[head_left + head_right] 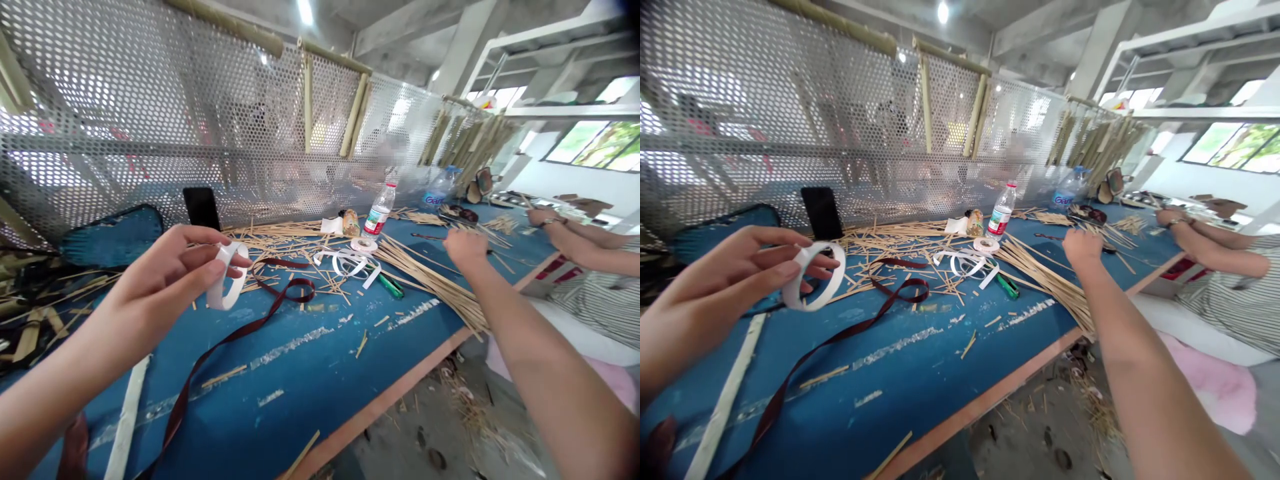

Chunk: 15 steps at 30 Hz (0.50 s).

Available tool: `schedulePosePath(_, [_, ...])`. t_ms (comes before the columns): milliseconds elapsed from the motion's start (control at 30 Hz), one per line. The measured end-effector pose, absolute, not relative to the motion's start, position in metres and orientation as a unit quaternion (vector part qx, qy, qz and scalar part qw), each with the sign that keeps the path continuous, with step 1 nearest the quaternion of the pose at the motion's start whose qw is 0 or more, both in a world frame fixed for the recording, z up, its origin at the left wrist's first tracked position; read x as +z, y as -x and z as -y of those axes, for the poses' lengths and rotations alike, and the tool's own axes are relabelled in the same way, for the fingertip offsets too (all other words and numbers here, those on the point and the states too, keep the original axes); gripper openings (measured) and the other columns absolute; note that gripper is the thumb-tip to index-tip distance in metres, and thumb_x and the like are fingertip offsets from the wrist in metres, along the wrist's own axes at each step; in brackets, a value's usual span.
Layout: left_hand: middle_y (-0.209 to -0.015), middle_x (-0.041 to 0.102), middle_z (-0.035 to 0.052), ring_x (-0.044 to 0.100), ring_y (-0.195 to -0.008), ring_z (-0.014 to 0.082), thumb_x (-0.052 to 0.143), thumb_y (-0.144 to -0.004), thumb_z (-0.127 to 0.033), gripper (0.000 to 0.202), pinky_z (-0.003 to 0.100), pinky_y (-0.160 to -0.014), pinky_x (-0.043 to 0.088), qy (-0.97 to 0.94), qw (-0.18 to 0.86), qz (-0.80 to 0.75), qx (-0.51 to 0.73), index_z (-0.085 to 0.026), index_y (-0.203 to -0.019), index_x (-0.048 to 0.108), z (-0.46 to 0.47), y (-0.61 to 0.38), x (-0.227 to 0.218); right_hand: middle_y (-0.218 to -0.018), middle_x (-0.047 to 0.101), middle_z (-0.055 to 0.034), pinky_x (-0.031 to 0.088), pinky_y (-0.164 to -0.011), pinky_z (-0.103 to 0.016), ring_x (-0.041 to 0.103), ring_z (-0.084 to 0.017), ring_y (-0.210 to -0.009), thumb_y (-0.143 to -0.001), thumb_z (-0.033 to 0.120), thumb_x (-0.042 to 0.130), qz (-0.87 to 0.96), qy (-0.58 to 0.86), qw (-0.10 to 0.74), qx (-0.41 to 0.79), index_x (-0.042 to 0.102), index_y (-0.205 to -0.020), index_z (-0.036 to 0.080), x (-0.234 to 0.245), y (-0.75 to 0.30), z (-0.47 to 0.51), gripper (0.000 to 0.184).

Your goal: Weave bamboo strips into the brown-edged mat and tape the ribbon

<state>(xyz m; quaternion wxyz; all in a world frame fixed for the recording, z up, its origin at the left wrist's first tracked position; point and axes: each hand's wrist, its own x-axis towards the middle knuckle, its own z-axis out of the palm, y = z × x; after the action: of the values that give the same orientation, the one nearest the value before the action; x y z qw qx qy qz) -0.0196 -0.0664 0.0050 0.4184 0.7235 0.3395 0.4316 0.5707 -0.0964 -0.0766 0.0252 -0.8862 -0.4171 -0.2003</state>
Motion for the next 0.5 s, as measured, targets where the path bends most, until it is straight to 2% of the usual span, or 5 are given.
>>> schedulePosePath(100, [-0.095, 0.076, 0.0010, 0.071, -0.089, 0.0179, 0.066, -0.085, -0.034, 0.024, 0.023, -0.065, 0.054, -0.719, 0.419, -0.343, 0.435, -0.026, -0.107, 0.062, 0.073, 0.020, 0.008, -0.124, 0.063, -0.0146, 0.050, -0.095, -0.045, 0.062, -0.024, -0.111, -0.098, 0.034, 0.056, 0.334, 0.914, 0.019, -0.228, 0.060, -0.126, 0.013, -0.035, -0.568, 0.095, 0.035])
schedulePosePath(200, [-0.090, 0.074, -0.0001, 0.071, -0.086, 0.0165, 0.068, -0.082, -0.032, 0.025, 0.022, -0.064, 0.054, -0.715, 0.418, -0.345, 0.442, -0.025, -0.105, 0.063, 0.075, 0.019, 0.010, -0.112, 0.067, -0.0289, 0.046, -0.085, -0.045, 0.063, -0.032, -0.111, -0.099, 0.024, 0.044, 0.311, 0.919, 0.025, -0.241, 0.061, -0.124, 0.002, 0.010, -0.556, 0.096, 0.038])
schedulePosePath(267, [-0.088, 0.073, -0.0004, 0.070, -0.082, 0.0154, 0.069, -0.081, -0.031, 0.024, 0.021, -0.062, 0.054, -0.713, 0.421, -0.347, 0.441, -0.024, -0.103, 0.064, 0.074, 0.018, 0.011, -0.111, 0.067, -0.0322, 0.043, -0.080, -0.046, 0.063, -0.036, -0.110, -0.098, 0.026, 0.042, 0.305, 0.919, 0.027, -0.249, 0.064, -0.120, 0.002, 0.033, -0.539, 0.100, 0.039])
schedulePosePath(367, [-0.089, 0.073, -0.0001, 0.069, -0.078, 0.0136, 0.068, -0.081, -0.031, 0.024, 0.019, -0.060, 0.055, -0.710, 0.427, -0.348, 0.439, -0.023, -0.103, 0.064, 0.070, 0.018, 0.011, -0.106, 0.070, -0.0252, 0.043, -0.076, -0.043, 0.065, -0.036, -0.103, -0.095, 0.035, 0.044, 0.326, 0.906, 0.028, -0.268, 0.068, -0.112, 0.012, 0.048, -0.506, 0.111, 0.037])
schedulePosePath(500, [-0.092, 0.074, 0.0001, 0.070, -0.080, 0.0125, 0.067, -0.084, -0.030, 0.023, 0.017, -0.062, 0.055, -0.714, 0.429, -0.329, 0.445, -0.023, -0.106, 0.064, 0.067, 0.022, 0.009, -0.109, 0.071, -0.0174, 0.045, -0.077, -0.039, 0.065, -0.032, -0.100, -0.098, 0.033, 0.039, 0.409, 0.839, 0.086, -0.348, 0.066, -0.113, 0.017, 0.035, -0.478, 0.119, 0.035])
